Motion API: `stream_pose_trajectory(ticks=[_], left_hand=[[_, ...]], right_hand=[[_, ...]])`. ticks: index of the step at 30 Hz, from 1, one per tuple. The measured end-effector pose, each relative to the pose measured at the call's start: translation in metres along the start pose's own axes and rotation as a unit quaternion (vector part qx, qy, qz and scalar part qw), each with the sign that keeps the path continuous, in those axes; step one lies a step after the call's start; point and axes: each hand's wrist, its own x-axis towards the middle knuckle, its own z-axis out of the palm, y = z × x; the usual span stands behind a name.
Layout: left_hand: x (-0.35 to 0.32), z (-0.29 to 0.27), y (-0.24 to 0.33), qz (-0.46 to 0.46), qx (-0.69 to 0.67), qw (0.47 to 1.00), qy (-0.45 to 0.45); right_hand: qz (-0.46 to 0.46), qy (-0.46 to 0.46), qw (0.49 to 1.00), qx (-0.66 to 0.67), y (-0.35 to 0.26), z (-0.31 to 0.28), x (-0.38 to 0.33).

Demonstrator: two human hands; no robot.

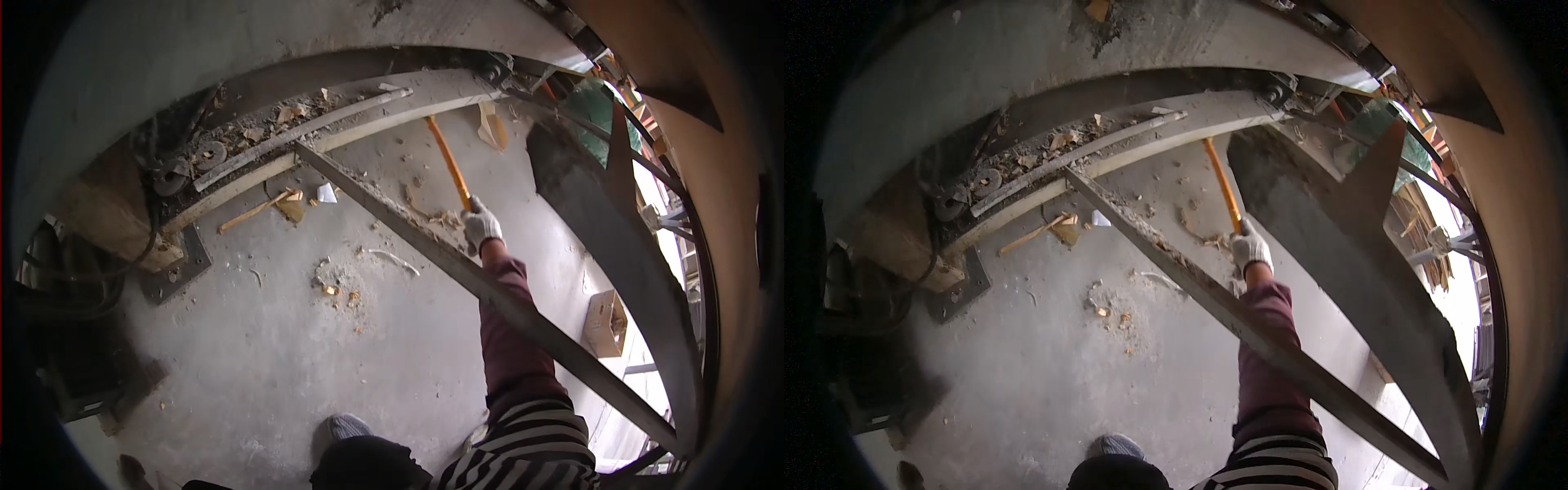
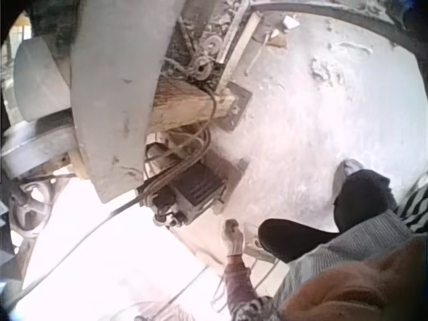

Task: Sweeping wood debris and trash into a dustpan and emptying it into a bin in a factory setting.

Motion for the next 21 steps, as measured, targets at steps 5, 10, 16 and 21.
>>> stream_pose_trajectory(ticks=[5,10,16,21], left_hand=[[-0.040,-0.029,-0.045,-0.020,0.074,0.997,-0.009],[-0.026,-0.016,0.005,-0.087,0.041,0.995,-0.019],[0.011,0.032,-0.017,-0.027,-0.110,0.994,0.007],[0.031,0.077,0.063,0.281,0.019,0.959,0.020]], right_hand=[[0.303,-0.119,0.934,0.149,-0.097,-0.029,0.005],[0.288,-0.059,0.918,0.266,-0.008,-0.074,-0.087],[0.434,-0.172,0.848,0.251,-0.100,-0.192,-0.364],[0.516,-0.094,0.814,0.250,-0.161,-0.268,-0.449]])
